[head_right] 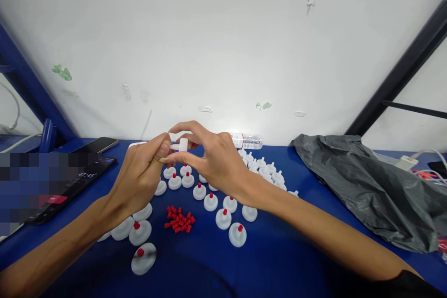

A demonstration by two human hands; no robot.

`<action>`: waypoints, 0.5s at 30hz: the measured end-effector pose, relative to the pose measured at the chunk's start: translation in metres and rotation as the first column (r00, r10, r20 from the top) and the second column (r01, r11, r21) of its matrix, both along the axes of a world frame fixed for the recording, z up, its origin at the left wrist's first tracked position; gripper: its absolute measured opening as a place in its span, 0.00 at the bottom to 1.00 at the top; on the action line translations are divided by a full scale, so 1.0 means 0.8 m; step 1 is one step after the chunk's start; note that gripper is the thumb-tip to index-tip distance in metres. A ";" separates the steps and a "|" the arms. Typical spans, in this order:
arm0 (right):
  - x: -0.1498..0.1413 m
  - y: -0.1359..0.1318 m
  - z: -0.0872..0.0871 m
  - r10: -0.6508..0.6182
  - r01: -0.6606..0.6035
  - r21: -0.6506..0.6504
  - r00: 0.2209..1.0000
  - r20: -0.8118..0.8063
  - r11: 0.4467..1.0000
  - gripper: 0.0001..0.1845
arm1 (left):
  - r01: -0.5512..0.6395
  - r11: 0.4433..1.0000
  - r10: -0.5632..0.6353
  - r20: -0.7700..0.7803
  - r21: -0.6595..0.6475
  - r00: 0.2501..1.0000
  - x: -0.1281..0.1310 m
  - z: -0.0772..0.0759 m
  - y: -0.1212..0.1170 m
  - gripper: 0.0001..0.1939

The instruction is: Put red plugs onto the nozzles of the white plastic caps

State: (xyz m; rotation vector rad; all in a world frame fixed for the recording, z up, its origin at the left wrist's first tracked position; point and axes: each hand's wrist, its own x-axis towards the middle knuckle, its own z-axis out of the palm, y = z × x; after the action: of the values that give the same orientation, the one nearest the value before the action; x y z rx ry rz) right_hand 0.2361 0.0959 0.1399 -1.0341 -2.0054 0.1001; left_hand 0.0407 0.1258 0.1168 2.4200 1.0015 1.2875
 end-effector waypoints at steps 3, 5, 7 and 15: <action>0.010 0.013 0.007 0.072 -0.073 0.003 0.995 0.065 0.997 0.14 | -0.024 0.999 0.021 -0.090 -0.024 0.996 -0.003 0.002 0.008 0.22; 0.023 0.020 0.010 0.058 -0.059 -0.003 0.982 0.178 0.998 0.08 | -0.016 0.999 0.007 -0.171 -0.052 0.985 -0.002 0.002 0.012 0.22; 0.043 0.026 0.008 -0.043 0.046 -0.004 0.958 0.283 0.999 0.05 | 0.005 0.996 -0.027 -0.259 -0.086 0.966 -0.001 0.001 0.016 0.20; 0.137 0.078 -0.027 -0.312 0.370 -0.042 0.835 0.453 0.928 0.11 | 0.125 0.910 -0.342 -0.548 -0.394 0.763 -0.005 -0.007 0.014 0.04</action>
State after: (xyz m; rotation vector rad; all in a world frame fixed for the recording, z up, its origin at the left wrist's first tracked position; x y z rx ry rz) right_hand 0.3454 0.1585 0.1185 -1.6006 -2.1898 -0.2211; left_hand 0.0363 0.1370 0.1112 2.6028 0.9015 0.1951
